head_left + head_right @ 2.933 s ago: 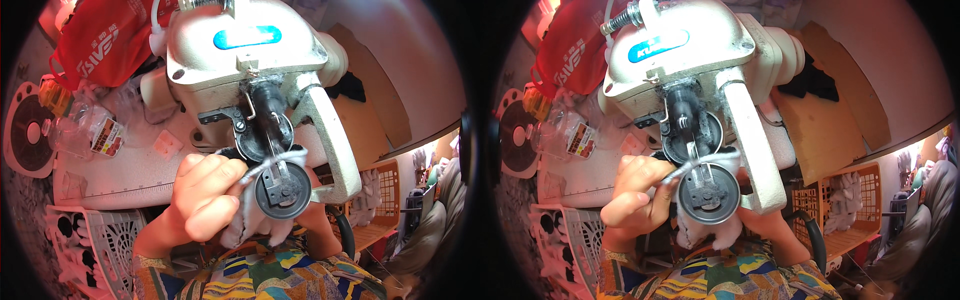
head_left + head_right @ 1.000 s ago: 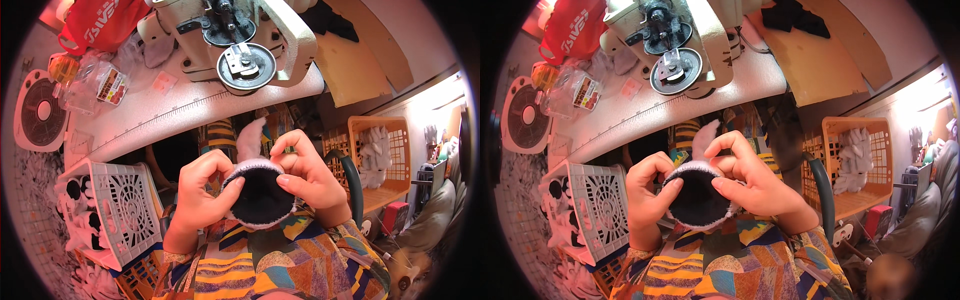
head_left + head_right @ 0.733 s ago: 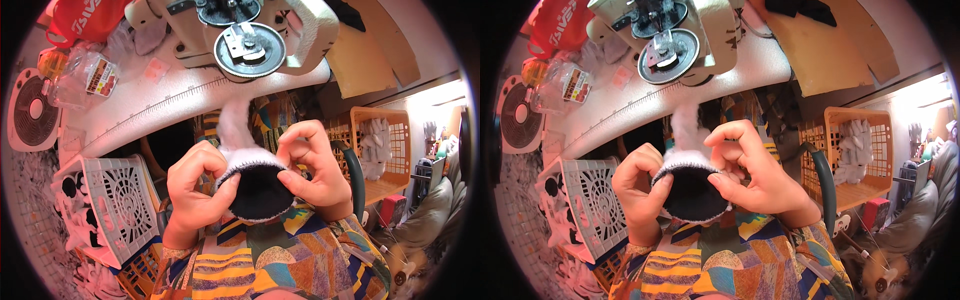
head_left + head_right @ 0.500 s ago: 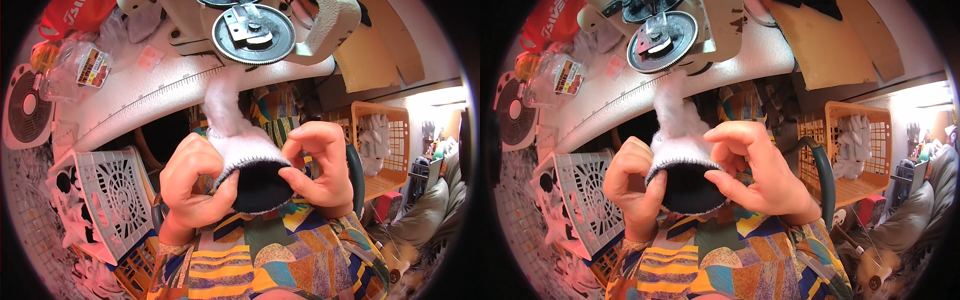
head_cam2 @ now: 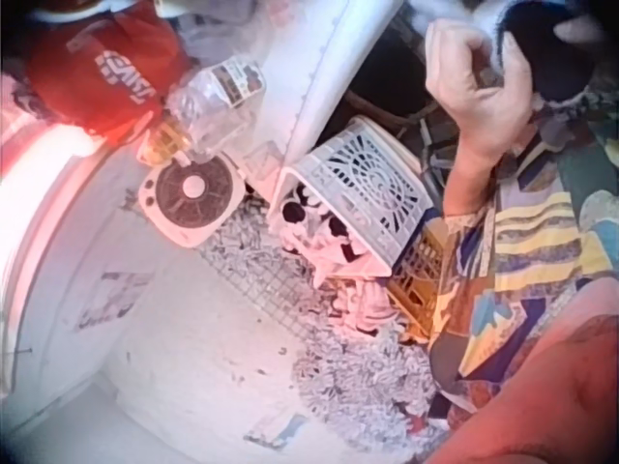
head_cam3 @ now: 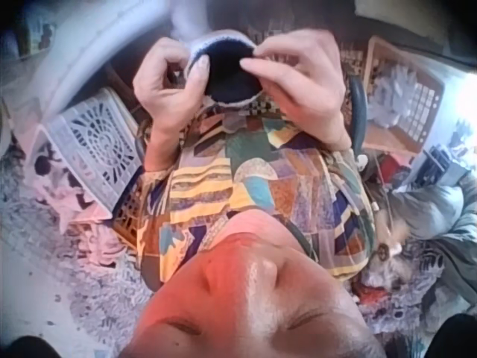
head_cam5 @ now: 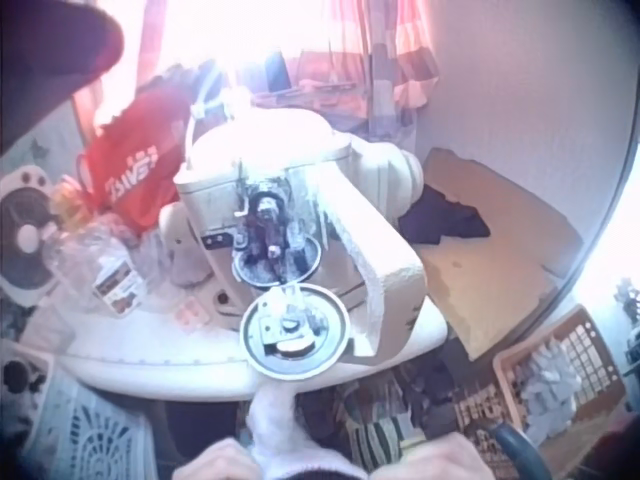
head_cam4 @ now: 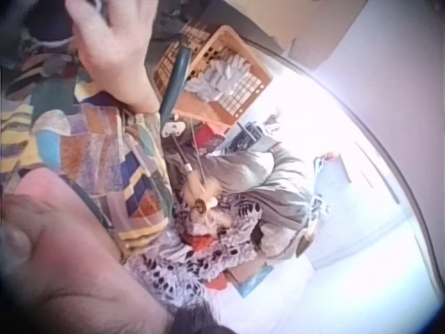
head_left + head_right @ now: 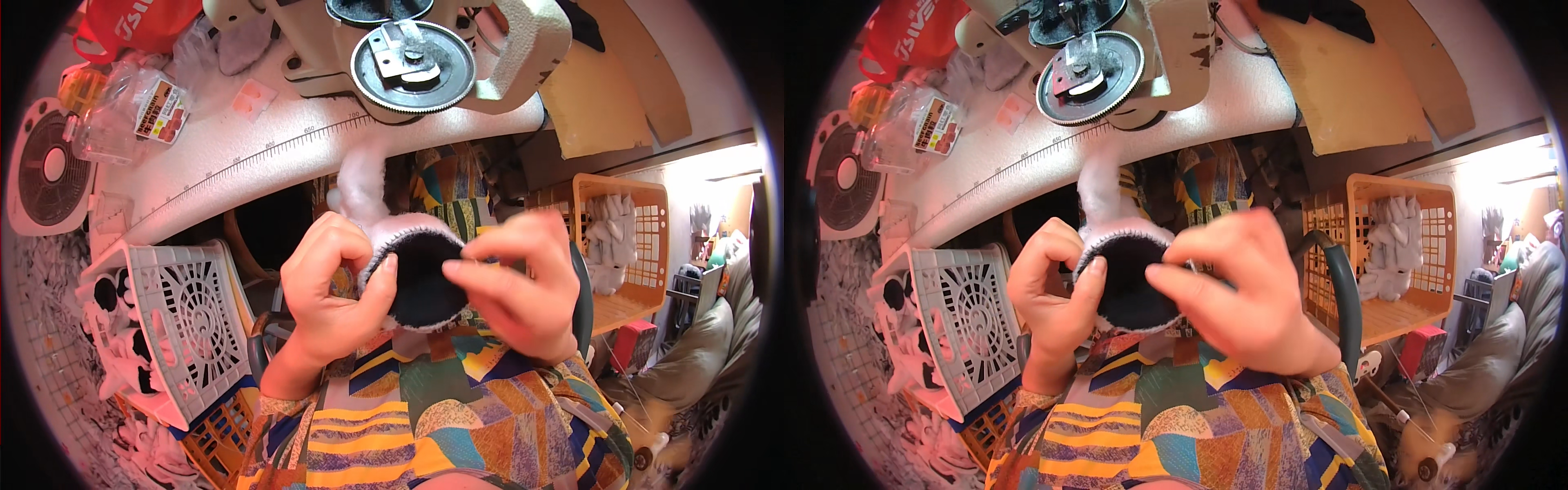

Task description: Sew pieces of a plush toy together using a specialized sewing machine.

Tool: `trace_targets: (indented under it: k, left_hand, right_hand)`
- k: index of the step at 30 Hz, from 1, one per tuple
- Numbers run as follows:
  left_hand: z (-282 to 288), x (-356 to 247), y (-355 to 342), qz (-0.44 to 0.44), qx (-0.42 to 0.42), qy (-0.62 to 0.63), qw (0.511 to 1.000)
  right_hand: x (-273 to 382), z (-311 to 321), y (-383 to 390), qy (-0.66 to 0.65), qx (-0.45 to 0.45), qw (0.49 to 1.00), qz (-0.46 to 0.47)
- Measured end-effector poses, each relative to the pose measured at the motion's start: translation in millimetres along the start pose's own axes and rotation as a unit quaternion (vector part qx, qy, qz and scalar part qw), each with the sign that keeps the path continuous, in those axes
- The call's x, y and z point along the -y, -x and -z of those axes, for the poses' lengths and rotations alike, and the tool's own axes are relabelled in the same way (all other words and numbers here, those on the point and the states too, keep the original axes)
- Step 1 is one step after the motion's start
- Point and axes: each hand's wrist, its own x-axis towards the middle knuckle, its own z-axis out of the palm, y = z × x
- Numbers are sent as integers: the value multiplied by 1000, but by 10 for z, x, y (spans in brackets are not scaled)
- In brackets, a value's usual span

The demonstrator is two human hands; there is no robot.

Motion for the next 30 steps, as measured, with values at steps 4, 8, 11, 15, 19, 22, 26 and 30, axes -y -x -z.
trace_targets:
  k: [4, 8, 11, 15, 19, 22, 26, 30]
  left_hand:
    - [-230, -40, 33, -116, 4, -98, 988]
    - [-470, -1, 209, -261, 58, -220, 938]
    - [-480, 61, 236, -246, 66, -193, 948]
    - [-272, 130, -44, -149, 42, -186, 970]
    - [-163, 336, 18, -101, 92, -121, 983]
    - [-69, 343, 51, -106, 27, -155, 982]
    - [-39, 423, 60, -110, -25, -173, 978]
    - [-164, 261, 56, -112, -114, -258, 953]
  right_hand:
    - [59, -107, 66, -73, 288, 952, -77]
    - [-246, -429, 326, -228, 238, 926, -182]
    - [-325, -450, 315, -314, 232, 895, -215]
    - [-393, -407, 376, -365, 213, 877, -226]
    - [-289, -170, 294, -300, 170, 928, -141]
    - [-465, 50, 409, -223, 147, 952, -148]
    - [-130, 124, 407, -346, -81, 867, -350]
    - [-132, 16, 378, -249, -89, 939, -220]
